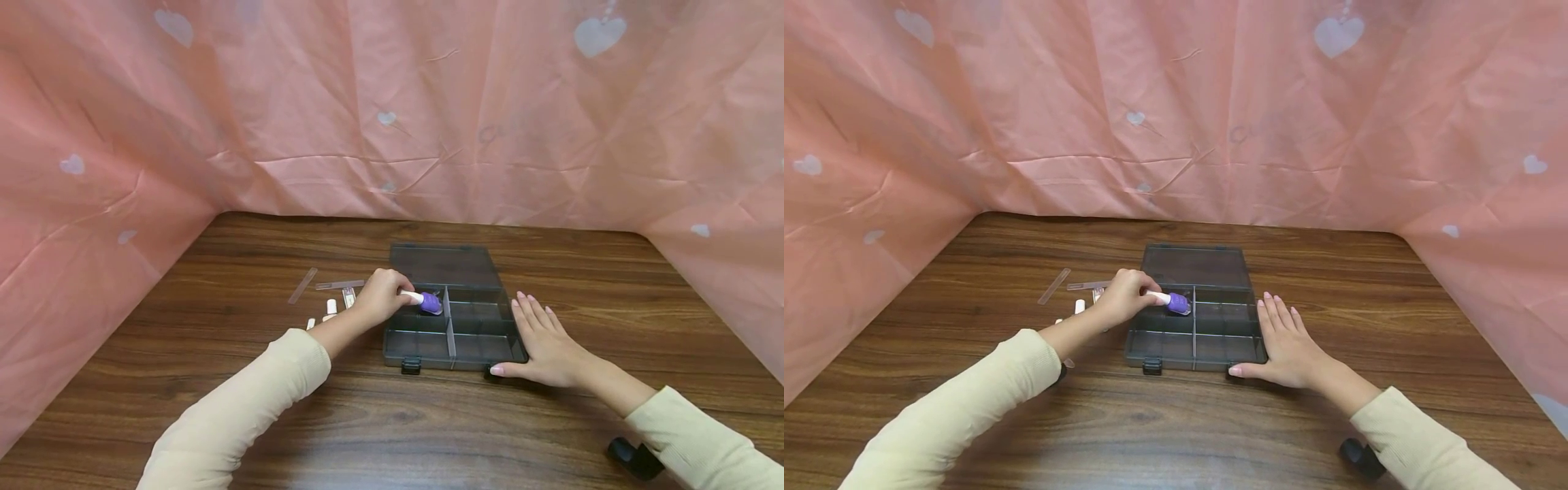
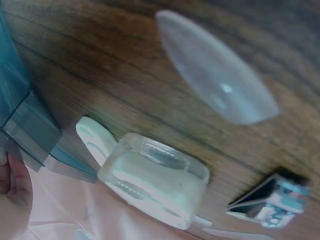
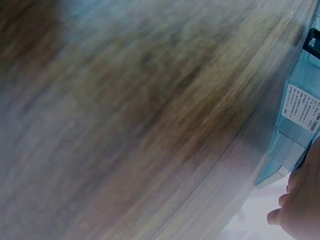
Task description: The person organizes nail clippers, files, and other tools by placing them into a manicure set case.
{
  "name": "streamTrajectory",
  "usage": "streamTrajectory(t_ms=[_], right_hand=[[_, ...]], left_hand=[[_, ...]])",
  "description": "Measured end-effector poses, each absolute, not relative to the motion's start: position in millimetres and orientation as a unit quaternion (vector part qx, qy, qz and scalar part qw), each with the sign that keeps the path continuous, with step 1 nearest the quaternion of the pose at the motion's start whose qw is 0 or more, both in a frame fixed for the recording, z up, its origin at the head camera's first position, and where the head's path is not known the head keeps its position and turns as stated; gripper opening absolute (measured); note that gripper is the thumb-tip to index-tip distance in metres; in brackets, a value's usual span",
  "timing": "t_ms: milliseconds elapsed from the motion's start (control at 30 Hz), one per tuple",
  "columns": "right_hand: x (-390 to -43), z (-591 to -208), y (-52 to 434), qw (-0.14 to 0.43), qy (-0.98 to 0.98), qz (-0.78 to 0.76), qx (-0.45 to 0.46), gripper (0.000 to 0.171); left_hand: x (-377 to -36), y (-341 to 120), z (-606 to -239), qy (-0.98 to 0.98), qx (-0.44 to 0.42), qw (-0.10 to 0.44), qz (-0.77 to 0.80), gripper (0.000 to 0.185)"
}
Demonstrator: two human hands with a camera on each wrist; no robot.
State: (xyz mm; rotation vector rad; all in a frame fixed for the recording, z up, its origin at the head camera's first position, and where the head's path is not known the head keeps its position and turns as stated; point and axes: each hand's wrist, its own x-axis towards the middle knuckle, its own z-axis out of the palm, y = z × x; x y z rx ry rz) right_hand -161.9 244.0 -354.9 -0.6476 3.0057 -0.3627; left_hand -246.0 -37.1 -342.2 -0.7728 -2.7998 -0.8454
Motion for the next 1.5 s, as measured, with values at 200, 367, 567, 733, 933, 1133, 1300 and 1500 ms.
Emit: streamTrajectory(t_ms=[200, 367, 567, 733, 933, 1133, 1300, 1500], right_hand=[[-162, -356, 245, 0.018, 0.970, -0.118, -0.213, 0.115], [-161, -354, 245, 0.026, 0.971, -0.121, -0.203, 0.115], [-160, -353, 244, 0.034, 0.971, -0.126, -0.201, 0.116], [-160, -354, 245, 0.034, 0.972, -0.124, -0.199, 0.116], [-161, -354, 246, 0.038, 0.971, -0.125, -0.198, 0.116], [-161, -353, 247, 0.036, 0.972, -0.121, -0.196, 0.117], [-161, -354, 246, 0.038, 0.972, -0.122, -0.195, 0.116], [-161, -353, 246, 0.038, 0.973, -0.121, -0.195, 0.116]], left_hand=[[-246, -34, -339, -0.942, -0.277, 0.046, -0.183, 0.015], [-256, -33, -350, -0.940, -0.319, 0.054, -0.110, 0.010], [-256, -35, -352, -0.926, -0.360, 0.090, -0.068, 0.009], [-247, -38, -338, -0.923, -0.365, 0.091, -0.087, 0.005], [-244, -50, -330, -0.916, -0.358, 0.090, -0.156, 0.013], [-239, -63, -323, -0.910, -0.348, 0.101, -0.203, 0.015], [-234, -74, -321, -0.903, -0.350, 0.114, -0.222, 0.014], [-229, -89, -322, -0.887, -0.360, 0.123, -0.263, 0.011]])
